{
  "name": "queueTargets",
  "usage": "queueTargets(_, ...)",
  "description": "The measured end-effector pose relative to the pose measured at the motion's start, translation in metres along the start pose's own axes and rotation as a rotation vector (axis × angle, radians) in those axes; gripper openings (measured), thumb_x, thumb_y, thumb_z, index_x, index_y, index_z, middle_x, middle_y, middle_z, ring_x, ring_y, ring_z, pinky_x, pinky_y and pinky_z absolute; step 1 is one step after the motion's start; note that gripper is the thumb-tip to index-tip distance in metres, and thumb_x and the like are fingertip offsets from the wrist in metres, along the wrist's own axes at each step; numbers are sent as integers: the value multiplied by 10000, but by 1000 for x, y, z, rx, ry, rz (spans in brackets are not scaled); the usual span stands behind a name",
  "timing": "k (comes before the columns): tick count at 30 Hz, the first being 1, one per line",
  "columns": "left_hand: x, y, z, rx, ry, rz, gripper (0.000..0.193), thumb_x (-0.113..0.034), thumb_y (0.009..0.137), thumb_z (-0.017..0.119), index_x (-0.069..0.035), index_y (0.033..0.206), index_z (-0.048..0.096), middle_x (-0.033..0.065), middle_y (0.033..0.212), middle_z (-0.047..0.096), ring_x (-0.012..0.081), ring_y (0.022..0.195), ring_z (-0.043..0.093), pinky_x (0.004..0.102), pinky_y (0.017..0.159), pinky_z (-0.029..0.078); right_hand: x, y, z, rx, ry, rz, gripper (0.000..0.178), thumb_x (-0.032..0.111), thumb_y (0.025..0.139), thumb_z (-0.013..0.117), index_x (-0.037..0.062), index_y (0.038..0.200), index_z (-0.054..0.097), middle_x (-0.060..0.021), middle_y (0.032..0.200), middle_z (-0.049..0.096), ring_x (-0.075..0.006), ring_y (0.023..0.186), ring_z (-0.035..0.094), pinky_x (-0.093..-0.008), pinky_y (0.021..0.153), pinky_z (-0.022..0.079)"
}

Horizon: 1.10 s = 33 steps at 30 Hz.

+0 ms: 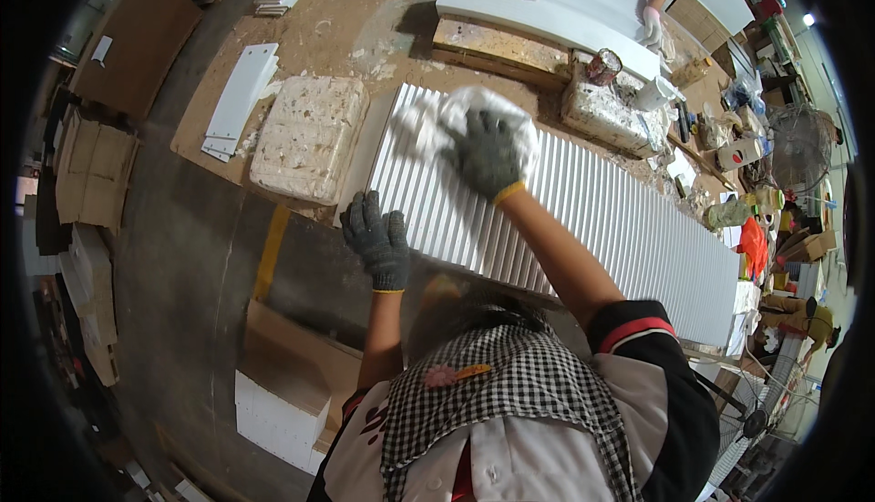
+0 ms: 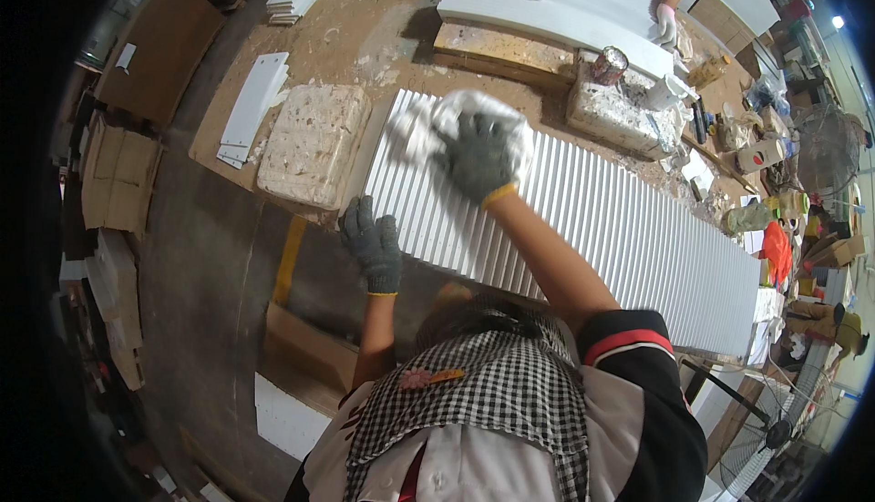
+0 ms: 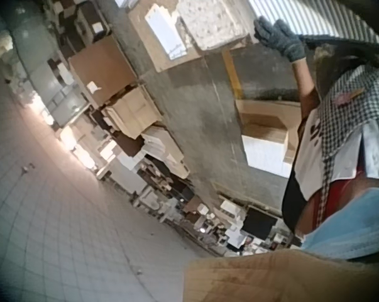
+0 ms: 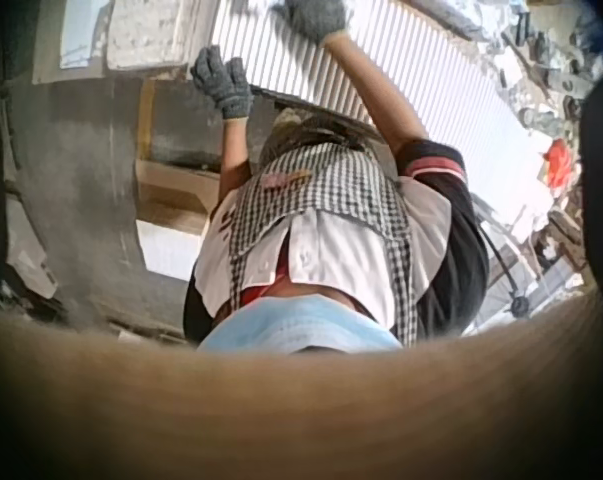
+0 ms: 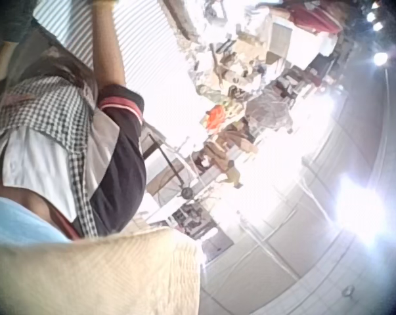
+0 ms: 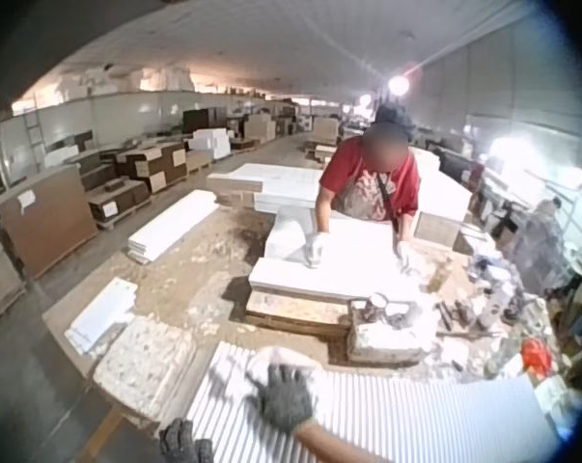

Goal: The person wipes the surface of a stack of white corrugated panels with a white cloth. They repeatedly wipe the panels, occasionally lifting one to wipe underneath, and continue the wiping motion across the stack.

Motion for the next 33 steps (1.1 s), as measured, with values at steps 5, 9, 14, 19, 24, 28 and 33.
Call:
queueTargets(5,-1,5,-4,15,-6,-3,583,-417,1060,651,-49,1510,603,225,1530,569,430,1412,523,641,1222,355,-81,106,6,68,172,251,488,502,1095,525,231,1474,671,-254,1267,757,-437,1180,728,-572,1033,562)
queueTargets(9,8,2,-6,60,-59,-9,616,-362,1036,698,-46,1546,559,236,1529,563,449,1393,530,619,1213,374,-74,44,-45,-186,273,205,470,476,1097,590,145,1415,687,-246,1065,755,-415,973,752,-554,882,592)
queueTargets(14,-5,5,-24,118,-104,35,654,-373,1039,719,-46,1570,522,253,1582,520,475,1444,489,623,1243,355,-33,-159,-90,-132,291,77,511,480,1019,736,154,1411,706,-218,1123,696,-400,1008,695,-534,923,550)
queueTargets(19,-81,-9,-29,266,0,482,684,-470,1029,716,-46,1546,567,220,1614,532,484,1485,467,689,1267,308,-75,-294,-116,-327,289,453,493,401,957,817,125,1358,739,-306,1412,613,-487,1207,637,-604,1034,527)
queueTargets(24,-39,6,-27,311,-39,253,592,-368,1104,626,-41,1590,541,212,1658,503,480,1516,446,622,1298,314,-135,-328,-93,-562,364,805,500,342,1009,792,87,1432,712,-355,1474,589,-534,1334,581,-615,1134,481)
queueTargets(28,41,17,-12,295,-214,-143,581,-324,1131,599,-18,1614,498,237,1628,524,429,1523,459,541,1288,344,-132,-317,-84,-488,157,659,497,371,984,796,121,1409,738,-352,1470,607,-525,1327,605,-595,1118,490)
queueTargets(33,67,16,-6,288,-208,-70,539,-320,1142,583,-51,1603,511,253,1511,632,459,1377,596,524,1177,466,-125,-307,-85,-411,59,617,506,407,974,784,160,1413,741,-328,1468,619,-512,1279,631,-604,1091,492)
Point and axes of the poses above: each hand's wrist, its own y-axis towards the middle knuckle, its own z-axis out of the palm, x = y × z, the point moved 7 cm from there along y, towards the middle knuckle
